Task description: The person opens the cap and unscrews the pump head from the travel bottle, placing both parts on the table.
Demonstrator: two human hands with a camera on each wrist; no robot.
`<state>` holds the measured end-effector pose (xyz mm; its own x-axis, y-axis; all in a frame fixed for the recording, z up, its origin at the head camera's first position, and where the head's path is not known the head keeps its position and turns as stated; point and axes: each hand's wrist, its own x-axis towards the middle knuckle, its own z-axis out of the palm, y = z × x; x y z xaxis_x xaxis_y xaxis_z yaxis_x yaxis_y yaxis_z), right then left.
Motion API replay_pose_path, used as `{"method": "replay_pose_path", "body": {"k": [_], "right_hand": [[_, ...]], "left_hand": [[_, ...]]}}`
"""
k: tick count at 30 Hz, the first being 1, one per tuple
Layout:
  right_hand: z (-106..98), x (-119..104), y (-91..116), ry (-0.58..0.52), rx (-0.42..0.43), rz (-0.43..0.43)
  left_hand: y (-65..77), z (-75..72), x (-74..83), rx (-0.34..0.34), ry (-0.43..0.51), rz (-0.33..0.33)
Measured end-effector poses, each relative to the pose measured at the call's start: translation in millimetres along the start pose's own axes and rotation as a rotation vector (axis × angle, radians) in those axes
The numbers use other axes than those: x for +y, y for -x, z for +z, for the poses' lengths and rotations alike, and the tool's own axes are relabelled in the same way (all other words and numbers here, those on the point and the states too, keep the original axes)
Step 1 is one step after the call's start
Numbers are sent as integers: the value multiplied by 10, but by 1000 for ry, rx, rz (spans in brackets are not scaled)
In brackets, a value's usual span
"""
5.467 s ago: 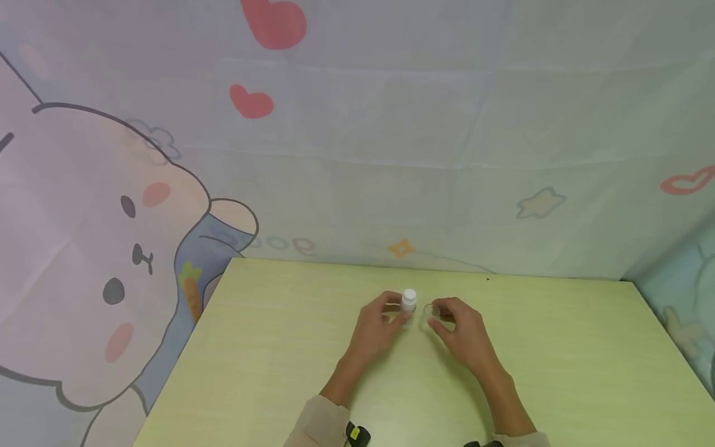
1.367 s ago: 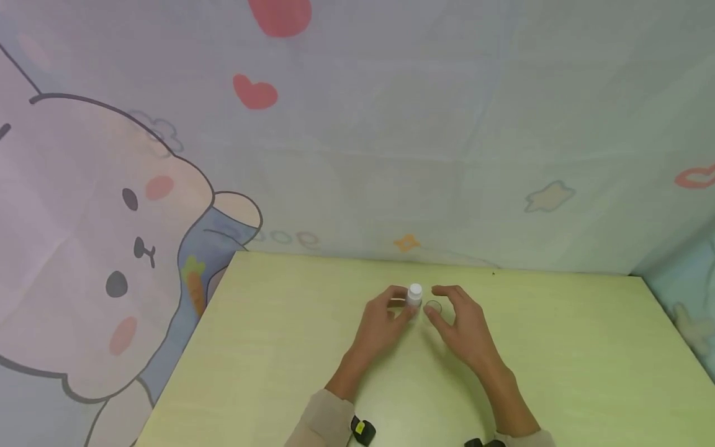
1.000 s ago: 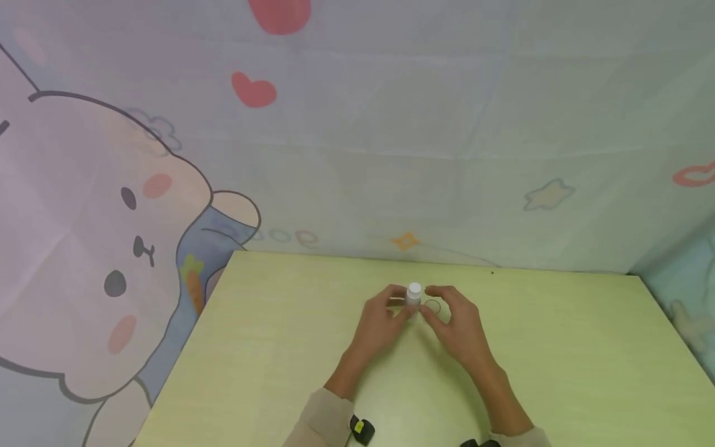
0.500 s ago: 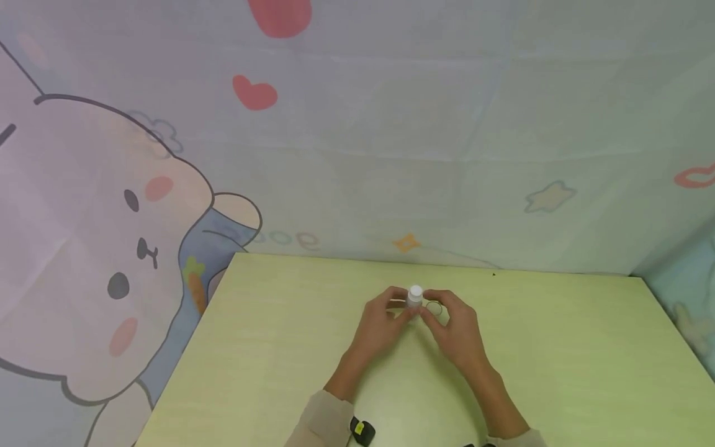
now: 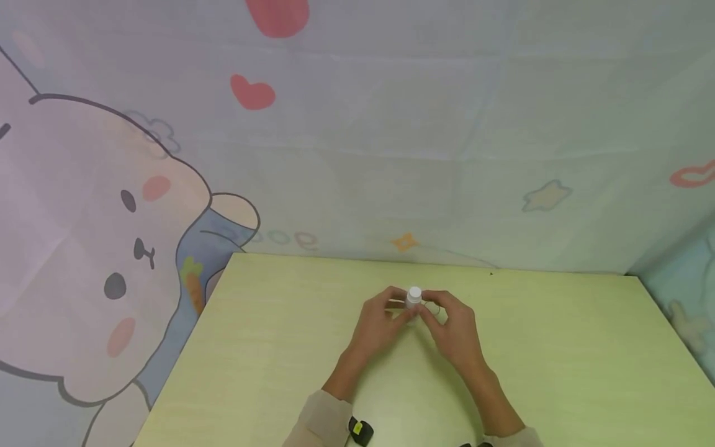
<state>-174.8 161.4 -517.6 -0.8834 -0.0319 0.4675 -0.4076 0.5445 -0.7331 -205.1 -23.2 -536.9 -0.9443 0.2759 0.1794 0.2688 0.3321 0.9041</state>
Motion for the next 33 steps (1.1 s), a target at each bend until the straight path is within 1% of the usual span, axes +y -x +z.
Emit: {"method": "replay_pose_path", "body": {"k": [7, 15, 26, 33], "right_hand": [[45, -10, 12, -31, 18, 16], [47, -24, 15, -50, 20, 57], [29, -17, 12, -32, 4, 40], [35, -29, 18, -41, 38, 28]], "left_hand": [[16, -10, 20, 5, -12, 6], [10, 4, 26, -2, 9, 13], [12, 24, 13, -2, -3, 17], [12, 33, 9, -10, -1, 14]]}}
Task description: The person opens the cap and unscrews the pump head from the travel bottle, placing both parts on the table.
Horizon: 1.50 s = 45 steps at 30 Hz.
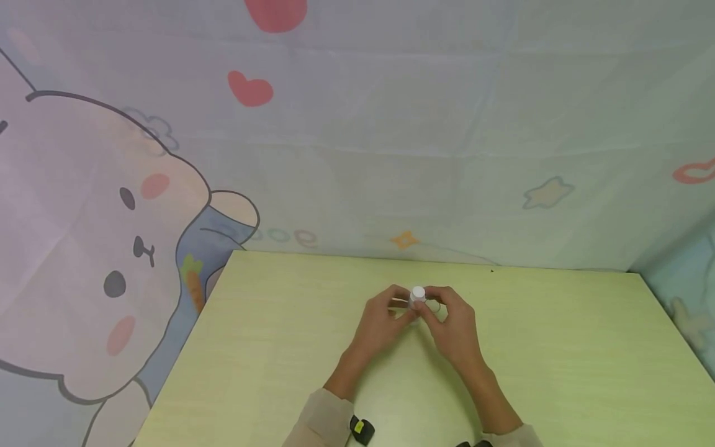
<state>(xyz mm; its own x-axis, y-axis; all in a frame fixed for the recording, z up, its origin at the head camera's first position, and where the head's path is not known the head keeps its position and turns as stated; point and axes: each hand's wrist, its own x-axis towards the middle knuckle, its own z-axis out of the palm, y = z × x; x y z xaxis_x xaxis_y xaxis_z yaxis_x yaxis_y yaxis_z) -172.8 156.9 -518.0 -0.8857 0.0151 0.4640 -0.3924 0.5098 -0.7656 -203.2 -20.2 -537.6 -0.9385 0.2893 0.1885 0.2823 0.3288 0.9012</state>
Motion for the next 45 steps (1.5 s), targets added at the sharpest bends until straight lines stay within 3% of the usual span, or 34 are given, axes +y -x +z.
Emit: {"method": "replay_pose_path", "body": {"k": [25, 34, 45], "right_hand": [[-9, 21, -8, 23, -55, 15], [9, 5, -6, -10, 3, -12], [13, 24, 3, -28, 6, -4]], "left_hand": [[4, 11, 25, 30, -58, 29], [-5, 28, -1, 24, -54, 30], [12, 33, 18, 25, -19, 2]]}}
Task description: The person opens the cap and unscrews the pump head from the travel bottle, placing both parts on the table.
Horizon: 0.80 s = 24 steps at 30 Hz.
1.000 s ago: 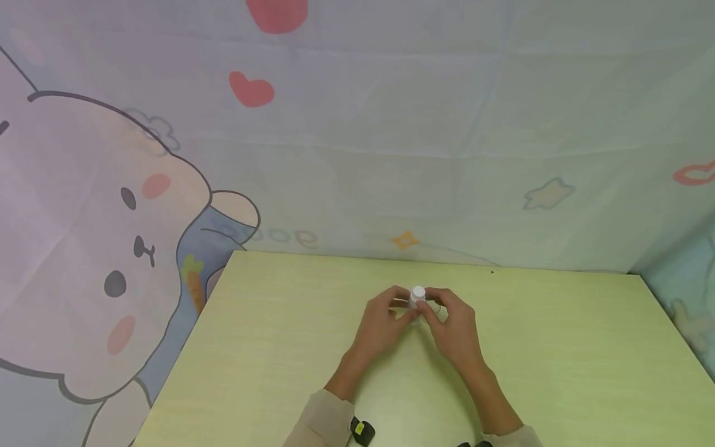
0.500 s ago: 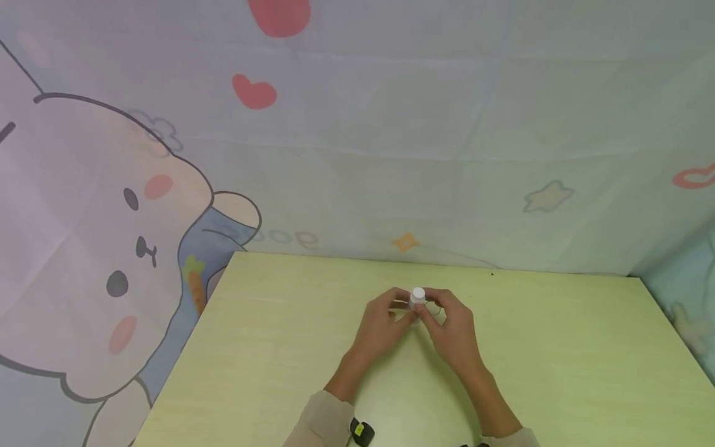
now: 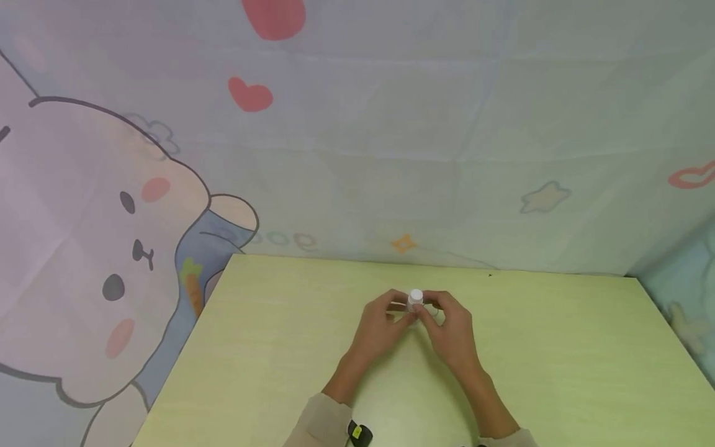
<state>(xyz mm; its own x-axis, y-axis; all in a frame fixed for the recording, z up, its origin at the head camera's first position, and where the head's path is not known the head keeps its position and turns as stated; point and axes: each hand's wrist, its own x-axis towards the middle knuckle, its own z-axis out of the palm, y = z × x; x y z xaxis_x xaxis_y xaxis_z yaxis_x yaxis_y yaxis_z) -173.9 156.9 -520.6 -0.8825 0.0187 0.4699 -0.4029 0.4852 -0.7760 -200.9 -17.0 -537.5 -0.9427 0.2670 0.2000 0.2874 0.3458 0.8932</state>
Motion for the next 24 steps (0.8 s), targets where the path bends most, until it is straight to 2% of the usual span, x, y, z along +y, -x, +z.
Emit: {"method": "replay_pose_path", "body": {"k": [6, 14, 24], "right_hand": [[10, 6, 0, -8, -4, 25], [7, 1, -4, 6, -1, 17], [12, 6, 1, -7, -7, 45]], "left_hand": [[4, -1, -3, 0, 1, -8], [2, 3, 1, -3, 4, -16], [-4, 5, -12, 9, -6, 8]]}}
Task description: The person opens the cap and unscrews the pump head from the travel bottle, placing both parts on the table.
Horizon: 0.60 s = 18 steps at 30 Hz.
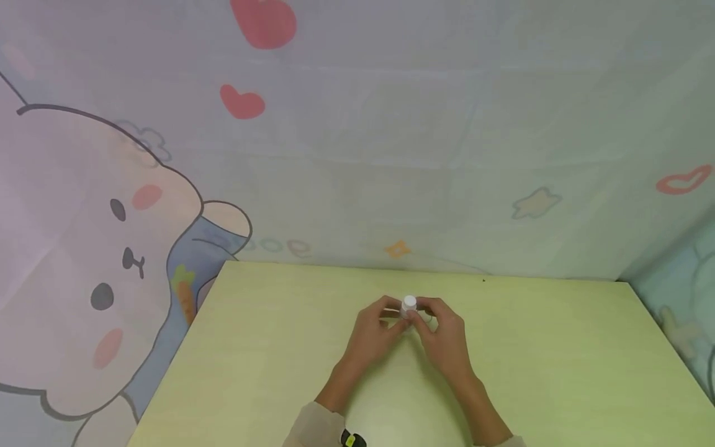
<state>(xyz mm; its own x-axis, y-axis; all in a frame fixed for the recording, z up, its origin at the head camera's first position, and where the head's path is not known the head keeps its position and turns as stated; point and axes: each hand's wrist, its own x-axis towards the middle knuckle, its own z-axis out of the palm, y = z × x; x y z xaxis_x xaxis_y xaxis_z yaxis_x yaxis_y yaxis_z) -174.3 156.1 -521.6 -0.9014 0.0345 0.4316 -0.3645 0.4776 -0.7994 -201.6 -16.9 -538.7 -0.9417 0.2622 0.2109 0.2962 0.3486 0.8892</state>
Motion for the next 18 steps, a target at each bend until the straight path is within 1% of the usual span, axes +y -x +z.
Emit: {"method": "replay_pose_path", "body": {"k": [3, 7, 11, 18], "right_hand": [[14, -7, 4, 2, 5, 0], [26, -10, 17, 9, 10, -21], [30, -26, -9, 9, 14, -45], [31, -36, -38, 22, 7, -43]], "left_hand": [[9, -9, -14, -2, -1, -2], [30, -16, -20, -1, 11, 2], [15, -20, -21, 9, 14, 2], [-15, -26, -29, 15, 5, -4]]}}
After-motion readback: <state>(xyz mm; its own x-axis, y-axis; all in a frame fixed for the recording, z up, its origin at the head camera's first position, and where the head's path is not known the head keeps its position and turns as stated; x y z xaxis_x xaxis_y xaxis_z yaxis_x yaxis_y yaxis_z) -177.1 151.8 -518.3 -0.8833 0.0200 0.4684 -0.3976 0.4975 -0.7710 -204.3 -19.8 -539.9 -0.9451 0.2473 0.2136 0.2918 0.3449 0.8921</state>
